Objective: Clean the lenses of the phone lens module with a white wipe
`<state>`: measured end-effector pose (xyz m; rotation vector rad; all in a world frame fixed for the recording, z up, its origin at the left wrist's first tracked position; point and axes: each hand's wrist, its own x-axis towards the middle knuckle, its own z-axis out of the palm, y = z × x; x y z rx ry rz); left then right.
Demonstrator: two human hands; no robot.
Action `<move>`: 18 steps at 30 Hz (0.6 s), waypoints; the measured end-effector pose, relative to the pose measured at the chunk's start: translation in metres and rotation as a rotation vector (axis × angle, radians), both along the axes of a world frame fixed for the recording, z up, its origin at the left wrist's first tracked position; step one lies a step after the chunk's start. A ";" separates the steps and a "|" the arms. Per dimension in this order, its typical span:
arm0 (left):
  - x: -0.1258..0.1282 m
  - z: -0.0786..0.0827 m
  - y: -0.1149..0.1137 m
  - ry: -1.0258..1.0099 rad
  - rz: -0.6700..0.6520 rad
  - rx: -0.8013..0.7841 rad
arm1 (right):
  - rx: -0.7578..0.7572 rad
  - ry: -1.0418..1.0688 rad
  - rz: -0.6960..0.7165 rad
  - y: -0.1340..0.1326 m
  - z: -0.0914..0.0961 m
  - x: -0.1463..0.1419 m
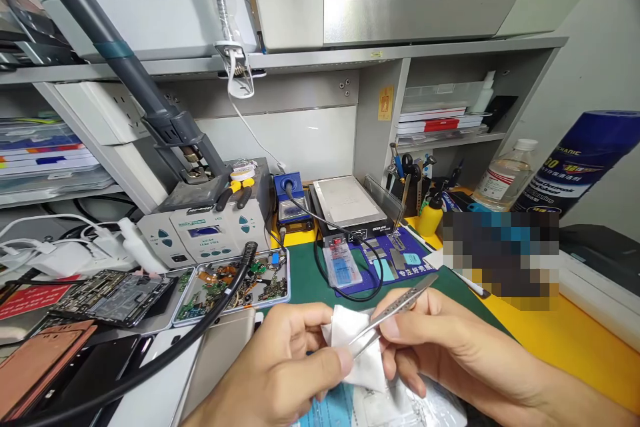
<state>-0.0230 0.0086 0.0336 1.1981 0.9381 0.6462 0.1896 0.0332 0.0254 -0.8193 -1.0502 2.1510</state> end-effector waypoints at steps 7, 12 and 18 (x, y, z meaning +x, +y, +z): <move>0.000 0.006 0.006 0.124 0.068 0.140 | 0.127 -0.146 -0.056 0.006 0.004 0.007; -0.001 -0.003 0.005 0.186 0.119 0.193 | 0.256 -0.272 -0.062 0.005 -0.003 0.010; -0.002 -0.008 0.005 0.205 0.107 0.143 | 0.228 -0.354 -0.034 0.004 -0.008 0.007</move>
